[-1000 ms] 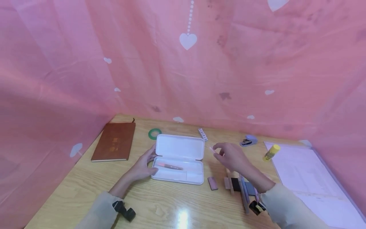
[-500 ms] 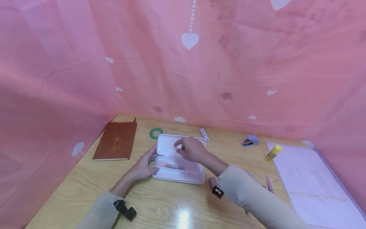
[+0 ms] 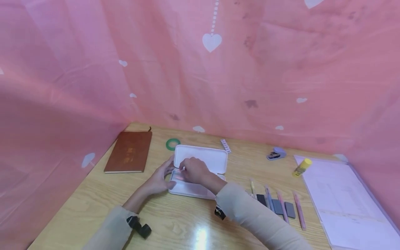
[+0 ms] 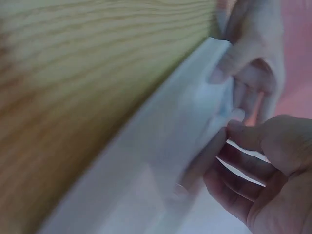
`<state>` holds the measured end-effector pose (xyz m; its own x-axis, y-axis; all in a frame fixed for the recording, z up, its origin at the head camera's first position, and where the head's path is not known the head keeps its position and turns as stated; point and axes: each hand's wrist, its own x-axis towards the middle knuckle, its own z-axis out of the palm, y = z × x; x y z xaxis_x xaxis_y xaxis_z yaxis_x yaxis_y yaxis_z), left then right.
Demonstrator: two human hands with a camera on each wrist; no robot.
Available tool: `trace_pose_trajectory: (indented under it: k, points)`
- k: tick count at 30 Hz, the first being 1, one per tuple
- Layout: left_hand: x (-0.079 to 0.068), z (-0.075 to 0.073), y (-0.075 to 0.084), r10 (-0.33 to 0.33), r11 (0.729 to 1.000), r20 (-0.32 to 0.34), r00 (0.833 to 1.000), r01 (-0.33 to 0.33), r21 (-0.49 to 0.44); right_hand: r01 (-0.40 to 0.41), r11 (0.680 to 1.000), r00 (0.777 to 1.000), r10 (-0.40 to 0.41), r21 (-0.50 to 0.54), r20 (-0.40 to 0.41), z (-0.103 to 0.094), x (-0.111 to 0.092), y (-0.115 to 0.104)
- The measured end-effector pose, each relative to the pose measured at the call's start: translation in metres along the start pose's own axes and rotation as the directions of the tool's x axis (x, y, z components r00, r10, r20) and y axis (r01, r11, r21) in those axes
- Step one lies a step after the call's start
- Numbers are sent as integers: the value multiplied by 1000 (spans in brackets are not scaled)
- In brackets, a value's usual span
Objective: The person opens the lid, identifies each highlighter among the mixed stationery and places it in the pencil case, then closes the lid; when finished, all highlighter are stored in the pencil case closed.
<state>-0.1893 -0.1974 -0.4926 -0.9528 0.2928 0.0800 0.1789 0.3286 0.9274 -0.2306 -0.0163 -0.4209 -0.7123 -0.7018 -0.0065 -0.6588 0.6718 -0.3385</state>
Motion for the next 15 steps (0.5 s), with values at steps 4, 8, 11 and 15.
trace_pose_trajectory:
  k: [4,8,11,15]
  points:
    - [1,1,0,45,999,12,999,-45,-16,-1,998,1000,1,-56,3,8,-1,-2]
    - [1,0,1,43,999,8,999,-43,-2,0,998,999,3,-69,45,11,-3,-6]
    - [0,-1,1,25,1000,6,1000,-25,-2,-11,998,998,15,-62,59,12,-4,-7]
    - [0,-1,-1,25,1000,7,1000,-25,-11,-24,999,997,27,-36,70,9,-7,-6]
